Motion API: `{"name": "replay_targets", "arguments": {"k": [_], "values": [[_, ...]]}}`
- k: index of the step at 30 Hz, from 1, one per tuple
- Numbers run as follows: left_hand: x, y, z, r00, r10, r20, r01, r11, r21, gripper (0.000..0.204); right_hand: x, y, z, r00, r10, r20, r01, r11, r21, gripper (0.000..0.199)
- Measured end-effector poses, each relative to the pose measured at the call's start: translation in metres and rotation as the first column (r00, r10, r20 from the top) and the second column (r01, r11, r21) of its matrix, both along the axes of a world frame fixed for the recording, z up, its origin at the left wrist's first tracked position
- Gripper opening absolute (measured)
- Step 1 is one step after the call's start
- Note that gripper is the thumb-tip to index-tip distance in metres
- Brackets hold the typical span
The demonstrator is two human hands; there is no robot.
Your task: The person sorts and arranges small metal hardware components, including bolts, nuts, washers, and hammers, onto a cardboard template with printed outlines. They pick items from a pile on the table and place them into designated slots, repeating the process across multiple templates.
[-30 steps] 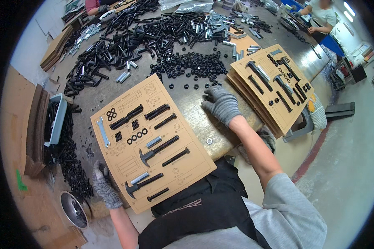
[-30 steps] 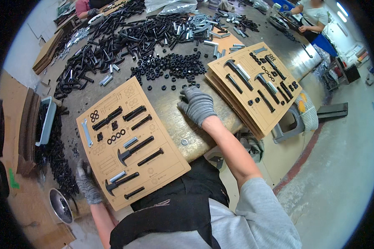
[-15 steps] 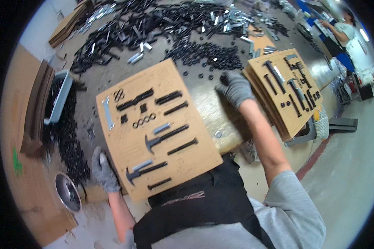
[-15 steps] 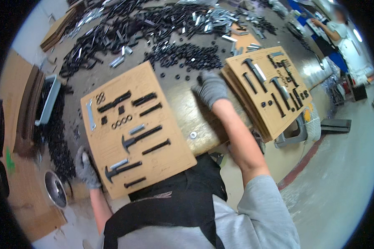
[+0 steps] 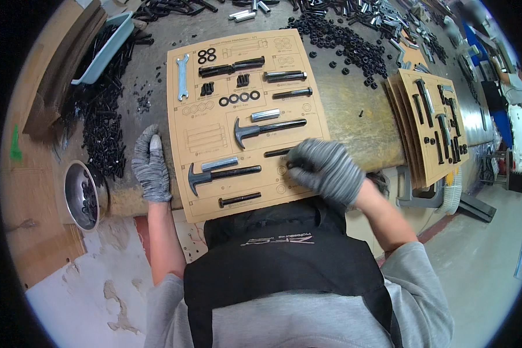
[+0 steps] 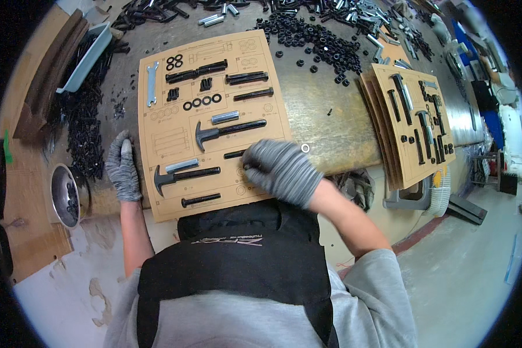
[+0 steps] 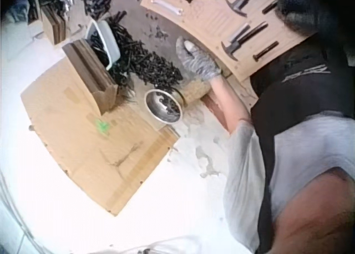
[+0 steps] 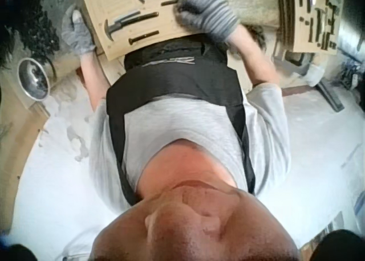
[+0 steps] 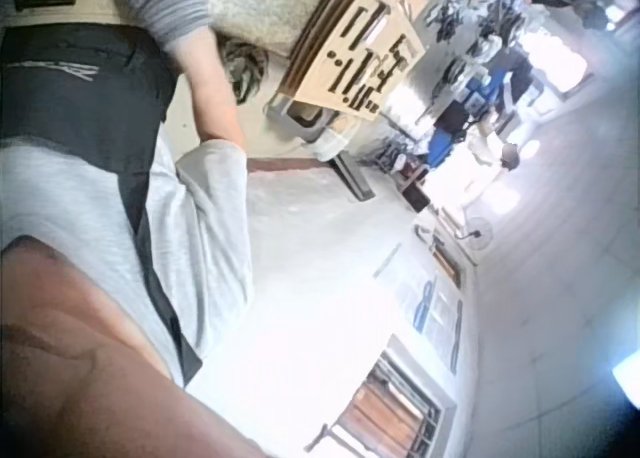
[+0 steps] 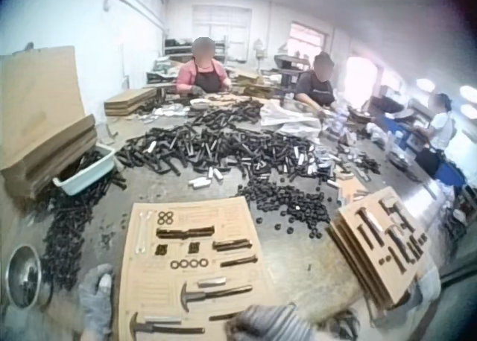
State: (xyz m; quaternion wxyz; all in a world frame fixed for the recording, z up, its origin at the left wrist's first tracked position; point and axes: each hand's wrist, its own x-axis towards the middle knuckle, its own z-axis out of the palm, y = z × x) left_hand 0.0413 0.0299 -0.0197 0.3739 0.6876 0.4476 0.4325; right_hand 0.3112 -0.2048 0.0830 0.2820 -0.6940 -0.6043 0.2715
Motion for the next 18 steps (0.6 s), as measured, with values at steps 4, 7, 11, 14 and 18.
{"name": "replay_targets", "arguments": {"k": [4,7,11,14,18], "values": [[0.002,0.001,-0.001,0.999,-0.024,0.029,0.024,1.000,0.011,0.020,-0.025,-0.003,-0.020,0.978,-0.022,0.207,0.026,1.000,-0.012,0.020],[0.001,0.000,0.000,1.000,-0.007,0.026,0.006,1.000,0.010,0.020,-0.028,-0.004,-0.019,0.975,-0.049,0.215,0.050,0.999,0.002,0.021],[-0.002,-0.002,0.003,1.000,0.002,0.007,-0.002,1.000,0.025,0.019,-0.032,-0.013,-0.018,0.978,-0.143,0.155,0.139,0.990,0.037,0.021],[0.004,0.000,0.004,0.999,-0.035,0.026,0.034,0.999,0.020,0.021,-0.032,-0.022,-0.017,0.972,-0.109,0.208,0.115,0.993,-0.015,0.021],[0.008,-0.005,0.018,0.992,-0.063,-0.105,0.071,0.995,0.074,0.029,-0.044,-0.031,-0.020,0.982,-0.034,0.186,0.020,0.997,0.074,0.022]]}}
